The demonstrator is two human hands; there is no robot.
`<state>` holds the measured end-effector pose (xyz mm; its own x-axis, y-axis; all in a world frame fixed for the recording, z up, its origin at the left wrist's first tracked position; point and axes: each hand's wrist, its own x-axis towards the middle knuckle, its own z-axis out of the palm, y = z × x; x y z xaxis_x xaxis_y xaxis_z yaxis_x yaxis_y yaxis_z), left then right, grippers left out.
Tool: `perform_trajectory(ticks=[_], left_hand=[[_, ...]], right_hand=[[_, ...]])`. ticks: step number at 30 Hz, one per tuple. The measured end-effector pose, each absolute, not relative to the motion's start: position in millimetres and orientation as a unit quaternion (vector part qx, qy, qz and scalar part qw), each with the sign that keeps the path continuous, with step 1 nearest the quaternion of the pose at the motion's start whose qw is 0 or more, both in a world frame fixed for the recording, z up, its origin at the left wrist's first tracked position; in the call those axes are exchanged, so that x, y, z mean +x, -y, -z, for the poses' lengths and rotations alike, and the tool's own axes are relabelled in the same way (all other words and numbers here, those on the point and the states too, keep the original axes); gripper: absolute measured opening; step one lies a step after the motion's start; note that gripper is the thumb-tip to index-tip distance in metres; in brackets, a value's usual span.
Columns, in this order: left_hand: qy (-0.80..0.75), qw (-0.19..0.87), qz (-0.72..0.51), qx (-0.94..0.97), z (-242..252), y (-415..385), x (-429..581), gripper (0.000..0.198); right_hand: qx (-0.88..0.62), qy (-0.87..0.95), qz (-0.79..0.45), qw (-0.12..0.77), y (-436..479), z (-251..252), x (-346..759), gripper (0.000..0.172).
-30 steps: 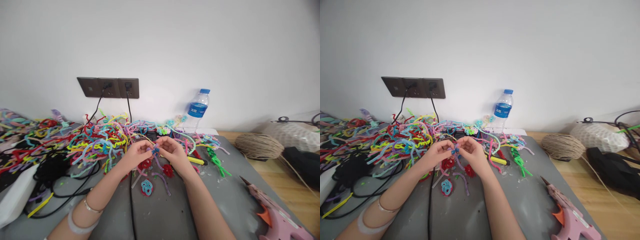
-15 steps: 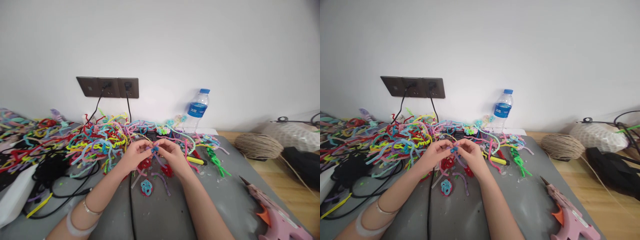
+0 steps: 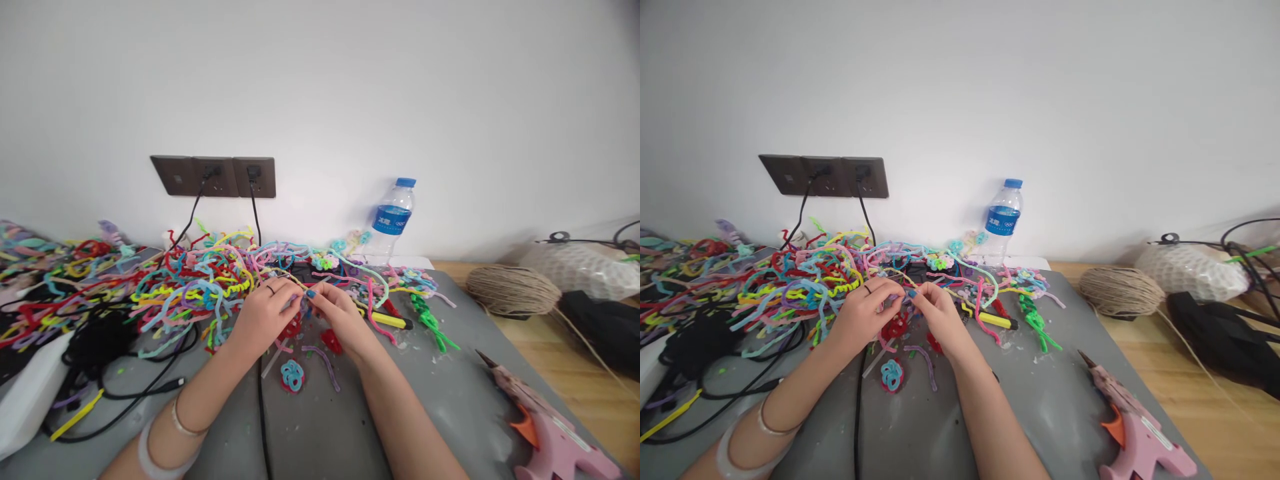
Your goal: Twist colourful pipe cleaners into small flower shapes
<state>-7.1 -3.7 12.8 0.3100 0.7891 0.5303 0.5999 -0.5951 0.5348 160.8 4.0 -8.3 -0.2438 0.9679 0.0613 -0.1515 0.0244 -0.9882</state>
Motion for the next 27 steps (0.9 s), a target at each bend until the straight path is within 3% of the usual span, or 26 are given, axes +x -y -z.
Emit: perform_trajectory(ticks=[6,9,11,16,19,21,27], left_hand=[[-0.462,0.334,-0.427,0.702,-19.3,4.8,-3.9,0.006],[-0.457,0.36,-0.442,0.683,-18.7,7.0,-1.8,0.006],[-0.458,0.309,-0.449,0.702,-17.1,8.5,-0.8,0.007],[-0.417,0.018,-0.414,0.809,-12.5,10.4,-0.9,0.015],[-0.411,-0.012,-0.399,0.82,-10.5,9.3,-1.2,0.015],[-0.435,0.062,-0.419,0.794,-10.1,7.8,-1.1,0.013],[-0.432,0.413,-0.456,0.659,-14.9,4.3,-1.2,0.011]], right_hand=[[-0.334,0.585,-0.527,0.518,-1.8,2.2,160.3,0.021],[-0.349,0.61,-0.473,0.532,2.4,-0.5,157.7,0.016],[-0.365,0.622,-0.436,0.538,5.2,-0.7,154.6,0.016],[-0.408,0.6,-0.446,0.524,4.8,6.0,149.4,0.02],[-0.413,0.557,-0.511,0.509,1.4,8.6,150.1,0.025],[-0.396,0.537,-0.542,0.511,-0.7,7.6,151.2,0.026],[-0.354,0.486,-0.55,0.579,-4.8,6.0,154.1,0.024]])
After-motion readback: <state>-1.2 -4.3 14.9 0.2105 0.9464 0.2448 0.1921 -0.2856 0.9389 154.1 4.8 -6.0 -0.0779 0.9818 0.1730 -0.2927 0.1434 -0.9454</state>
